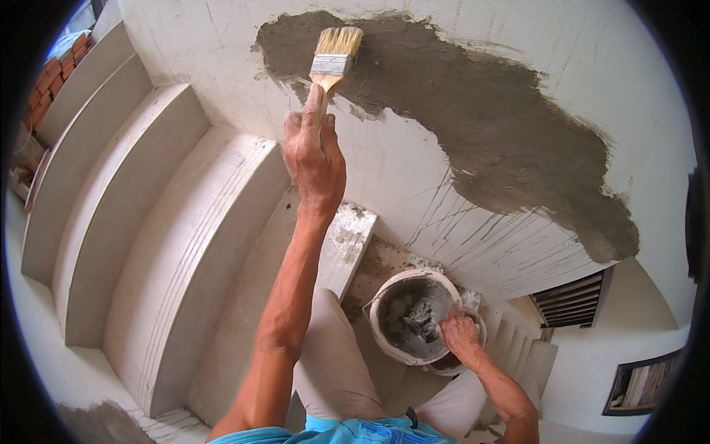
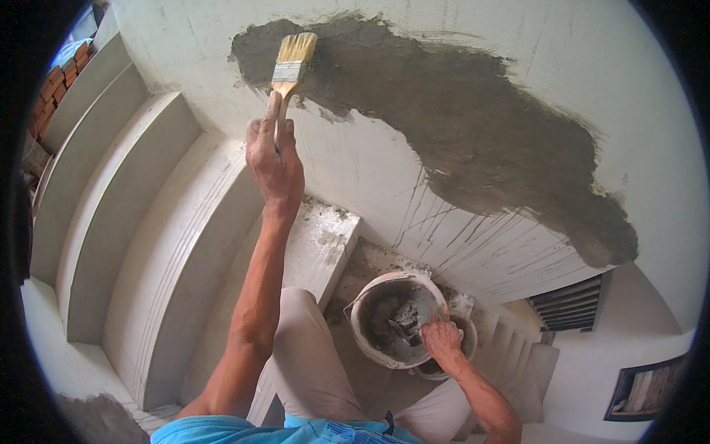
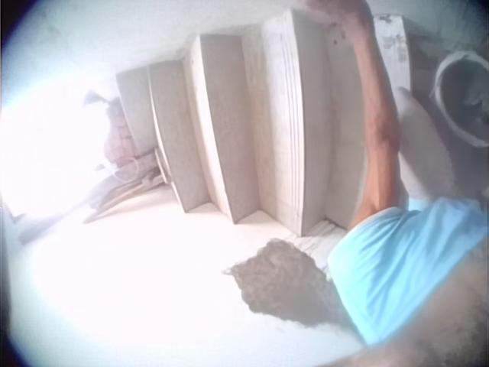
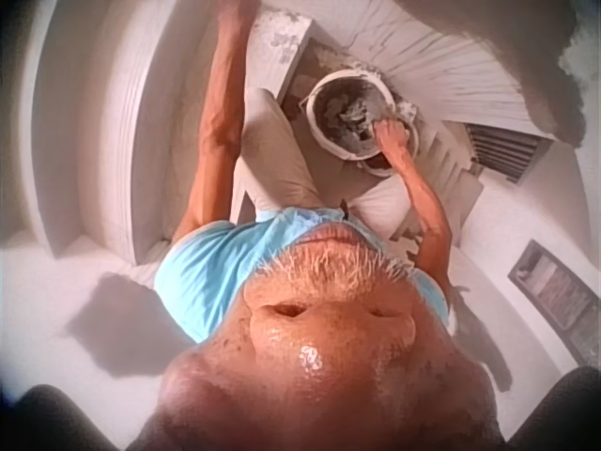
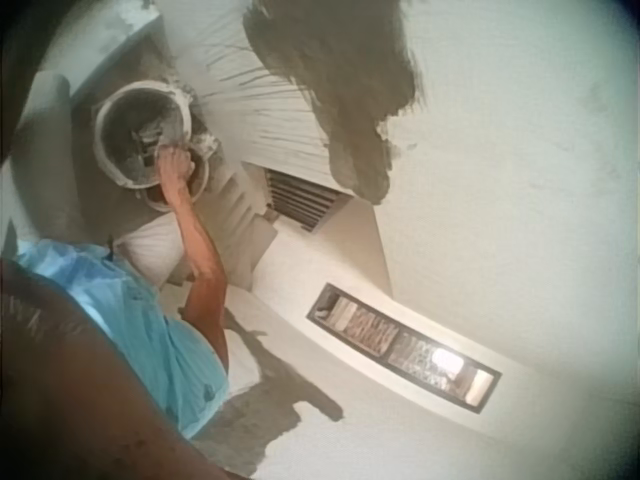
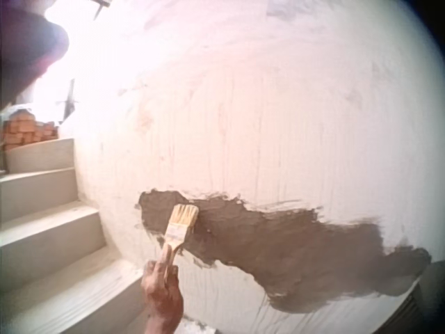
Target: The person applies plaster to a wall adjacent to a staircase using a trowel and a brush. They scoop plaster from a bucket, spread it on the wall, and smooth the surface, repeating the process to cover a larger area.
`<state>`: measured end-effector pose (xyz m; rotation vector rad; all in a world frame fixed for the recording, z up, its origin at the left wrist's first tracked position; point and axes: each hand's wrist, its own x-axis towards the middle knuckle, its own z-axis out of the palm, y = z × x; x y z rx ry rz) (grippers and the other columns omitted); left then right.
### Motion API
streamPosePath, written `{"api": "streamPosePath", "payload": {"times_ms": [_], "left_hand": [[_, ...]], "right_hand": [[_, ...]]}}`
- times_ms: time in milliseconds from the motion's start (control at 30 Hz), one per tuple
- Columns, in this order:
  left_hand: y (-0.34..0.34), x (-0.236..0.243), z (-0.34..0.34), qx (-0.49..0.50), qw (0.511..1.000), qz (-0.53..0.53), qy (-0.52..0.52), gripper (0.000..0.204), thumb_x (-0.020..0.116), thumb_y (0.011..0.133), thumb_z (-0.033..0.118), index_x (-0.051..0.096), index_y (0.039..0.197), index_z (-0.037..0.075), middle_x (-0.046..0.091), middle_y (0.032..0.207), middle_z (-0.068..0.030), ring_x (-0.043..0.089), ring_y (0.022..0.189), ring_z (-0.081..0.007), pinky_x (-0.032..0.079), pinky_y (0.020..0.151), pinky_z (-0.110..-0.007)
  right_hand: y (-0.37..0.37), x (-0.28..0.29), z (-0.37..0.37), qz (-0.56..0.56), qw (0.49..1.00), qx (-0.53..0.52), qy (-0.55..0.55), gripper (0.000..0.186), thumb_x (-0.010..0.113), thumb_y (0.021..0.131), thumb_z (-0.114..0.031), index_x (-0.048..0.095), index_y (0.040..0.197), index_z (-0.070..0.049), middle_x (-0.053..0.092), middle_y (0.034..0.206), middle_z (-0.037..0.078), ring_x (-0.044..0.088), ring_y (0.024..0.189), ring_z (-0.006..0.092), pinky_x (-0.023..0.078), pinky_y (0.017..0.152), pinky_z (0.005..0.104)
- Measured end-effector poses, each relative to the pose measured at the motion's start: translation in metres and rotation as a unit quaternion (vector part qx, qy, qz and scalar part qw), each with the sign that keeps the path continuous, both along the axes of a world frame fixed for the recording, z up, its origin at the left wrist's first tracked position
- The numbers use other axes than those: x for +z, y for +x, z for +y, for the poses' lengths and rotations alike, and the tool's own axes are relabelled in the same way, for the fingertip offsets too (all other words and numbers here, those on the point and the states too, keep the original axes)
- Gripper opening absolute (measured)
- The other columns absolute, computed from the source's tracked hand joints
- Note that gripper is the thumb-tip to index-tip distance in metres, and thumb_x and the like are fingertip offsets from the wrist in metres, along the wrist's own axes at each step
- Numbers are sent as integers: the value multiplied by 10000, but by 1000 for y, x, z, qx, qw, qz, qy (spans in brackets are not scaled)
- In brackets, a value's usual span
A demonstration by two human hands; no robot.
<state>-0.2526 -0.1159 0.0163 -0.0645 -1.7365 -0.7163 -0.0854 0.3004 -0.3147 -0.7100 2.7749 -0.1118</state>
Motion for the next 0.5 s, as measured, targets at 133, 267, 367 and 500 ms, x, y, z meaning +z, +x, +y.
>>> {"api": "streamPosePath", "payload": {"times_ms": [133,267,367,500], "left_hand": [[7,-43,-15,3,998,-59,-7,504,599,944,-11,566,1432,112,514,812,-83,514,706,-197,448,622,-390],[34,-74,-10,-36,994,-102,-25,543,610,921,-36,554,1441,108,496,804,-105,515,674,-212,455,596,-378],[36,-63,-8,-21,997,-80,-8,541,606,919,-46,550,1441,83,500,804,-103,507,710,-214,454,626,-393],[19,-36,-6,-17,999,-39,19,466,587,958,-13,566,1419,48,528,850,-71,509,750,-190,445,664,-381]], "right_hand": [[10,61,-36,79,992,80,59,198,694,744,-221,626,883,-98,635,995,188,636,825,289,496,689,403],[10,51,-28,122,988,93,32,229,674,780,-213,606,970,-104,634,935,147,621,747,271,485,614,402],[6,3,-10,47,998,32,-12,153,611,870,-190,594,1002,-114,603,874,96,593,688,235,463,541,386],[6,-29,9,32,997,42,-52,123,514,961,-185,578,1043,-119,553,818,46,555,637,200,450,509,361]]}}
